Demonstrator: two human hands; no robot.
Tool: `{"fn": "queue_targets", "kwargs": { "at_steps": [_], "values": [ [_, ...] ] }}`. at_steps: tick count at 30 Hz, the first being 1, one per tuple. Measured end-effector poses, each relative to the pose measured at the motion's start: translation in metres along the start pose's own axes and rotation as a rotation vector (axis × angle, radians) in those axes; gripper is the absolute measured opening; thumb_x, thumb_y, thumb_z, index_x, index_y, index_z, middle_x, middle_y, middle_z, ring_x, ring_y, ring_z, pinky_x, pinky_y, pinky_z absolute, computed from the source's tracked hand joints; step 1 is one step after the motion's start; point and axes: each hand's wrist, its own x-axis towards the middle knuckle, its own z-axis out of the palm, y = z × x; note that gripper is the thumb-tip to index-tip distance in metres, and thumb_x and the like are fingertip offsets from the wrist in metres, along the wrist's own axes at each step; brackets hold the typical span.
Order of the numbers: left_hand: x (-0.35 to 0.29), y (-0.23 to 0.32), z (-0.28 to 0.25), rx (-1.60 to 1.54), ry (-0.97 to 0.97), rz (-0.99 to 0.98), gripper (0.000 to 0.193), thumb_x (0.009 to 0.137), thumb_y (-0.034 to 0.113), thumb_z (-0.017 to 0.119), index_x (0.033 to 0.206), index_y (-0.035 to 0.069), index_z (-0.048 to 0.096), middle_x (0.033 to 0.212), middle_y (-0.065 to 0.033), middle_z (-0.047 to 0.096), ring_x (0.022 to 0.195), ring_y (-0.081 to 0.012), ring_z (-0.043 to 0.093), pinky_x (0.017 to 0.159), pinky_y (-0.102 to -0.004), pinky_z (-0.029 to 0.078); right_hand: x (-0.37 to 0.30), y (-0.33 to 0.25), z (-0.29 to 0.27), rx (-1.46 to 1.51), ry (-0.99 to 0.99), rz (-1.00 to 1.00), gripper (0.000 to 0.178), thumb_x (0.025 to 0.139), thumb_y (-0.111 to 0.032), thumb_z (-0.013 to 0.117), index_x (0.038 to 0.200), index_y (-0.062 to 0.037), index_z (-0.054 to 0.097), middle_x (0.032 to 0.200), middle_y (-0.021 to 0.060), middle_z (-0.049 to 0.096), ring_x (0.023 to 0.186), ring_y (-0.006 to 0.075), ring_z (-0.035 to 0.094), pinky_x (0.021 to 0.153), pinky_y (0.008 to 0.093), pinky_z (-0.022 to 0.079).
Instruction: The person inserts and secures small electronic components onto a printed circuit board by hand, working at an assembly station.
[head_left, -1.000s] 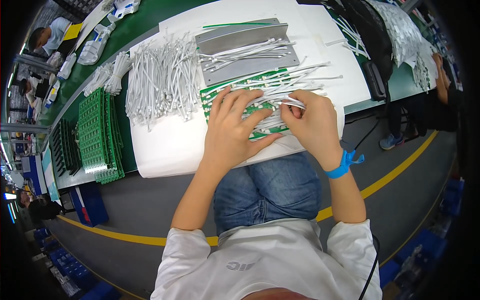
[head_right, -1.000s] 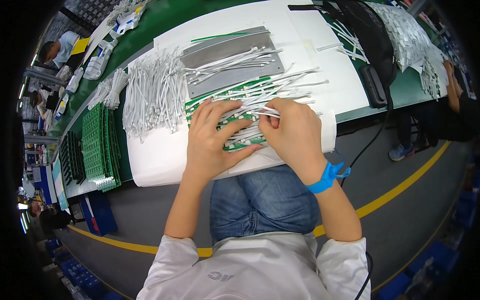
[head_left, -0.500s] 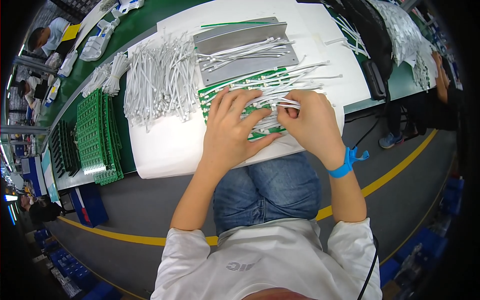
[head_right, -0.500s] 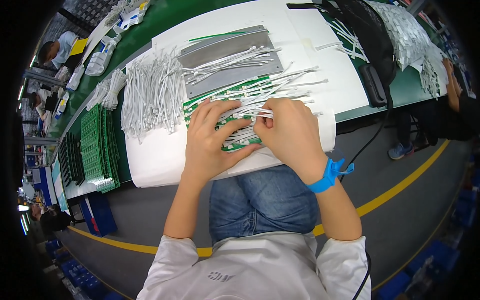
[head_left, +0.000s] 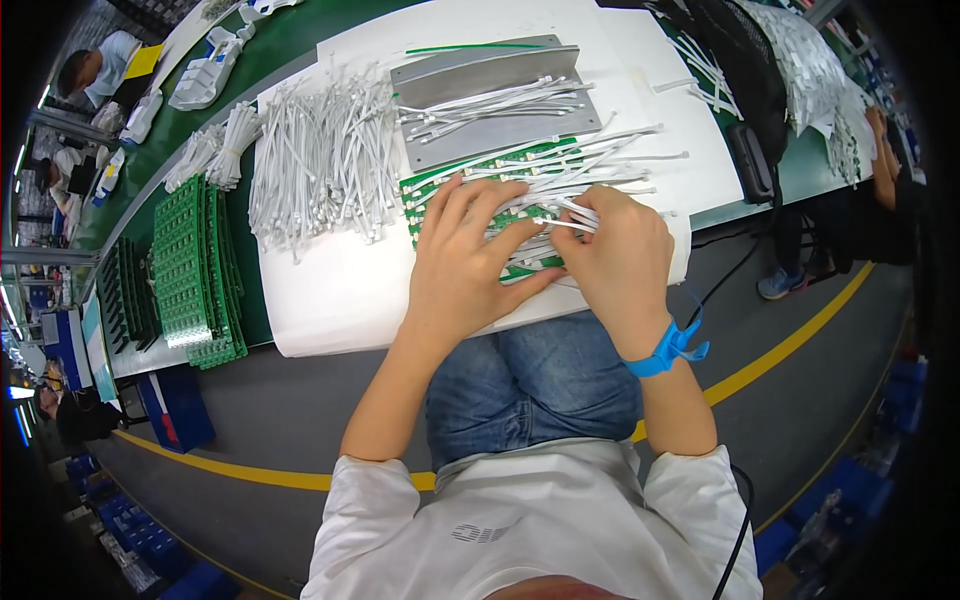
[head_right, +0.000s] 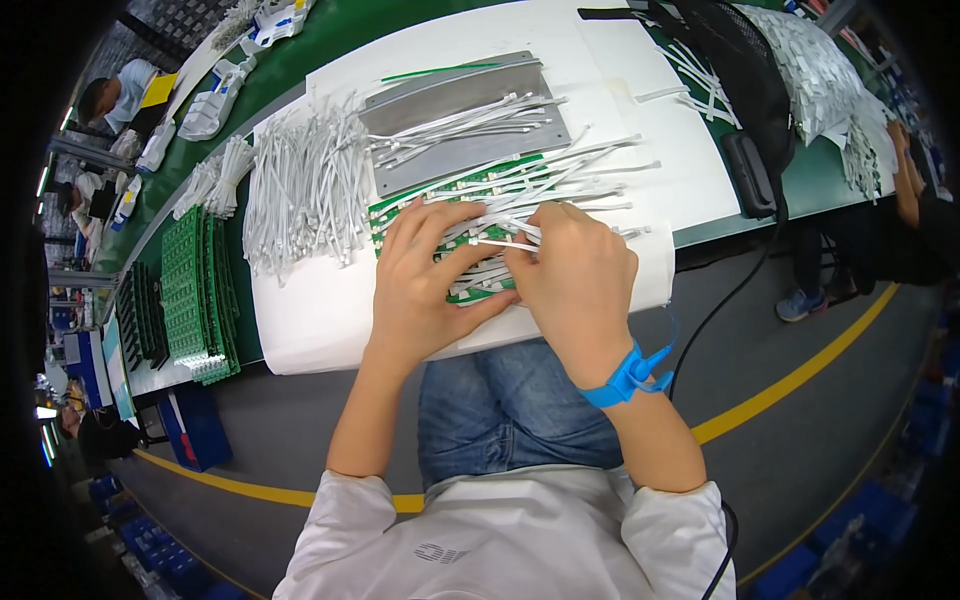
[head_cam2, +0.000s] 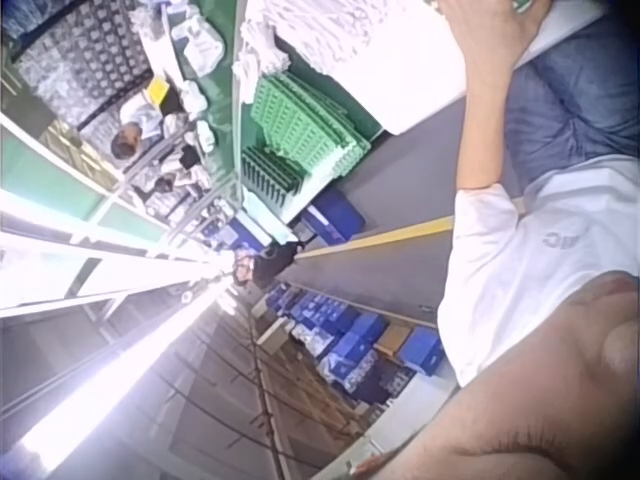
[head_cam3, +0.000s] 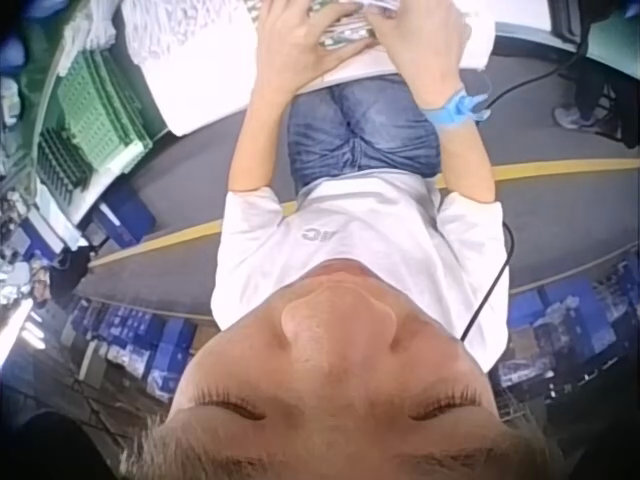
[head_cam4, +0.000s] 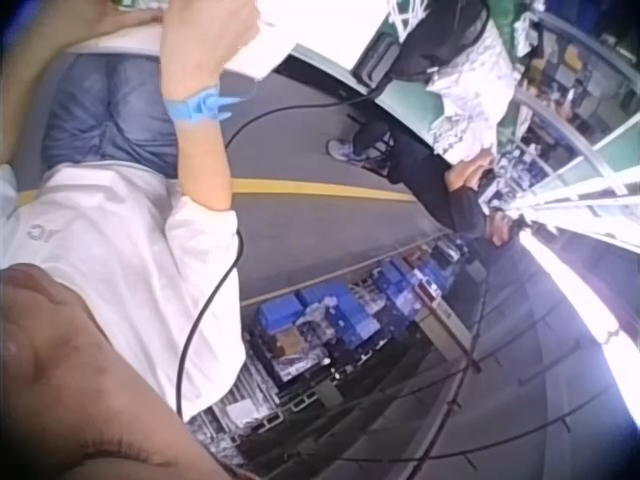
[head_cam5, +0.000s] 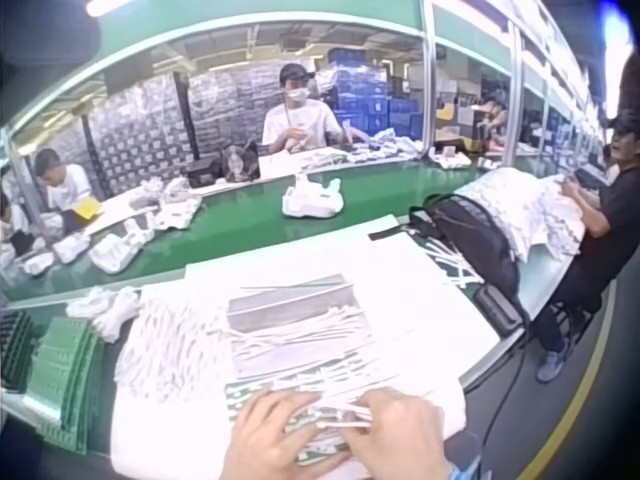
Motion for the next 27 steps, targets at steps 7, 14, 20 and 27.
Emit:
{"fn": "queue_targets", "kwargs": {
  "at_steps": [7,14,20,27],
  "values": [
    [0.002,0.004,-0.002,0.013,0.011,0.000,0.050,0.065,0.031,0.099,0.108,0.013,0.079,0.132,-0.0068,0.069,0.122,-0.0334,0.064,0.112,-0.0552,0.046,0.001,0.014,0.003,0.004,0.015,-0.086,0.016,0.081,-0.015,0.081,0.092,-0.0034,0.077,0.084,0.0130,0.077,0.072,0.0326,0.075,0.064,0.0432,0.058],
    [0.001,0.001,-0.001,0.029,-0.011,-0.001,0.052,0.074,0.041,0.094,0.113,0.011,0.078,0.134,-0.0078,0.066,0.128,-0.0325,0.059,0.118,-0.0562,0.040,0.005,0.017,0.001,0.255,-0.084,0.039,0.018,0.085,-0.015,0.078,0.095,-0.0003,0.080,0.072,0.0153,0.074,0.065,0.0294,0.075,0.061,0.0395,0.057],
    [0.002,0.003,-0.001,0.046,-0.018,0.005,0.050,0.075,0.042,0.093,0.112,0.011,0.080,0.135,-0.0076,0.066,0.129,-0.0328,0.058,0.118,-0.0564,0.040,0.008,0.024,0.003,0.395,-0.138,0.073,0.018,0.091,-0.009,0.077,0.095,0.0079,0.076,0.063,0.0027,0.055,0.059,0.0073,0.044,0.052,0.0282,0.037],
    [-0.001,0.002,0.000,0.079,-0.024,0.012,0.048,0.077,0.042,0.092,0.112,0.012,0.081,0.136,-0.0065,0.067,0.128,-0.0321,0.059,0.119,-0.0578,0.040,0.010,0.021,0.006,0.391,-0.177,0.132,0.020,0.089,-0.016,0.076,0.088,0.0034,0.075,0.065,0.0128,0.067,0.056,0.0268,0.065,0.055,0.0395,0.049]
  ]
}}
